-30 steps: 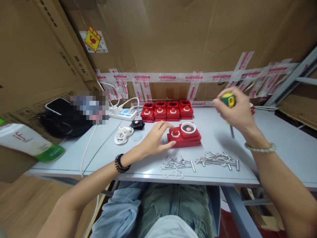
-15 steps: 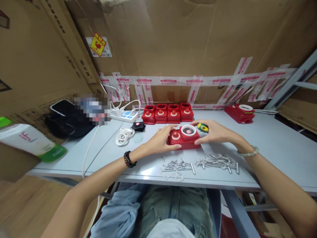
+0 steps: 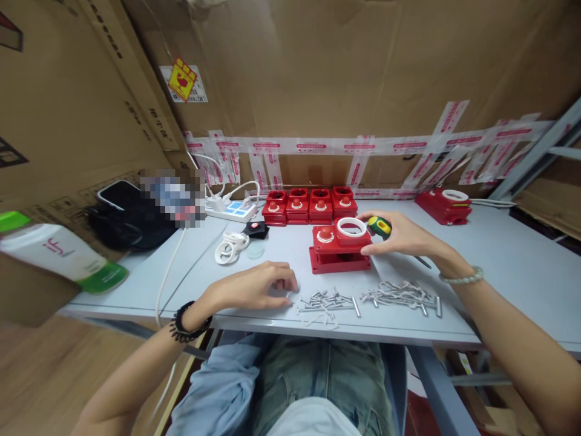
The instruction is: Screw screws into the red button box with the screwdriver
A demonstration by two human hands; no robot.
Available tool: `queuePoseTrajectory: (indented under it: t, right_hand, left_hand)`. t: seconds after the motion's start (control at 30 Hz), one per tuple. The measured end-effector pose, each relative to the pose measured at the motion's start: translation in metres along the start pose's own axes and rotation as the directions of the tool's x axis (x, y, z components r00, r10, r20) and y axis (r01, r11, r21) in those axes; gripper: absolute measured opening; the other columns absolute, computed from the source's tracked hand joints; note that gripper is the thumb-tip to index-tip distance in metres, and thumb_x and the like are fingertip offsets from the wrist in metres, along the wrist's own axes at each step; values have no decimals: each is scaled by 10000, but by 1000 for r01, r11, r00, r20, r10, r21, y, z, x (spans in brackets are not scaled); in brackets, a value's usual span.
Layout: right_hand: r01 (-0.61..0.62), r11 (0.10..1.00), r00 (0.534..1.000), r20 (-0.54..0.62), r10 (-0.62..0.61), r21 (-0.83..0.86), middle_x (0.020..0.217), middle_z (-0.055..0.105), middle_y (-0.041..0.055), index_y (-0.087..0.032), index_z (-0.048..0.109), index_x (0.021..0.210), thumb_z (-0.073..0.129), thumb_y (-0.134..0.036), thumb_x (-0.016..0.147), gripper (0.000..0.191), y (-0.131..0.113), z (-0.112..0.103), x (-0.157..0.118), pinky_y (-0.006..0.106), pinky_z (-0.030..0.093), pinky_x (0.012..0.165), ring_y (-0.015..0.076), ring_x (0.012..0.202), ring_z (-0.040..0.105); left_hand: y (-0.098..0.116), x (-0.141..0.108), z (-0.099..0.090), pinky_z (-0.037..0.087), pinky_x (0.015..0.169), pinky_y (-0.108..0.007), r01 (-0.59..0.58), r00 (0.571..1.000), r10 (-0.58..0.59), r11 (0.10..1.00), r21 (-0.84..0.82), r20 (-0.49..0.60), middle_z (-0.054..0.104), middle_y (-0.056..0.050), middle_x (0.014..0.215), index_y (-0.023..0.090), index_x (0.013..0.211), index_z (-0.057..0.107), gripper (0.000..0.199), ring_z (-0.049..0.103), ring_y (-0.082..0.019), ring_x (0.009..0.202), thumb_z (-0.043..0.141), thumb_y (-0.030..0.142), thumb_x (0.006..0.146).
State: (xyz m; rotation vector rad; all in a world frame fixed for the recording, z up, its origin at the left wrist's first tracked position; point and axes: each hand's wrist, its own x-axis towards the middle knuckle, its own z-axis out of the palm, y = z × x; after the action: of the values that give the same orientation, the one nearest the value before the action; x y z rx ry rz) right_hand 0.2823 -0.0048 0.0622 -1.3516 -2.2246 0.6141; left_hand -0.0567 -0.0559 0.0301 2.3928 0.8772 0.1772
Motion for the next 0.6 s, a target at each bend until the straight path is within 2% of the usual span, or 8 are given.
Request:
queuePoseTrajectory:
  t: [0.1, 0.17, 0.27, 0.37, 0.53, 0.6]
  right_hand:
    - [-12, 1000, 1000, -11, 12, 6, 1088, 692, 29, -255, 628, 1137, 809, -539, 597, 636, -2, -2, -1, 399, 502, 833, 264, 961, 641]
    - [-11, 1000, 999, -35, 11, 16, 1101, 690, 36, -243, 634, 1137, 817, -529, 591, 643, -4, -3, -2, 403, 499, 852, 267, 976, 637]
    - [9, 1000, 996, -86, -7, 30, 1112, 692, 39, -231, 648, 1123, 827, -485, 582, 624, -6, -6, -4, 407, 496, 875, 273, 999, 635]
    - [26, 999, 993, -120, -20, 48, 1115, 699, 36, -229, 655, 1129, 825, -446, 588, 607, -7, -9, -5, 404, 501, 878, 267, 996, 644]
    - [24, 998, 989, -145, -16, 55, 1099, 702, 43, -218, 663, 1120, 839, -437, 575, 613, -7, -11, -7, 422, 502, 893, 278, 1002, 642]
    - [27, 998, 989, -149, -17, 65, 1093, 704, 41, -228, 667, 1115, 840, -428, 579, 598, -8, -12, -7, 430, 507, 890, 277, 988, 645]
  left_hand:
    - [-2, 0, 5, 464, 677, -228, 66, 998, -66, 998, 9, -13, 688, -28, 848, 167, 908, 667, 106, 616, -142, 736, 586, 202, 850]
    - [-4, 0, 6, 448, 657, -223, 72, 996, -70, 996, 43, -48, 681, -21, 820, 166, 895, 659, 101, 604, -135, 705, 567, 195, 867]
    - [-2, 3, 5, 451, 699, -235, 17, 993, -6, 995, 98, -116, 676, -29, 871, 172, 918, 644, 103, 605, -143, 754, 557, 224, 902]
    - [11, 16, 9, 462, 746, -252, -61, 986, 80, 990, 127, -149, 674, -36, 900, 176, 932, 638, 100, 616, -154, 801, 560, 238, 919]
    - [34, 41, 25, 469, 728, -256, -151, 982, 164, 979, 136, -94, 681, -41, 893, 165, 895, 636, 44, 638, -158, 784, 599, 189, 892]
    - [36, 46, 27, 470, 713, -258, -159, 978, 176, 977, 140, -116, 670, -39, 885, 168, 921, 630, 54, 630, -158, 777, 611, 201, 883]
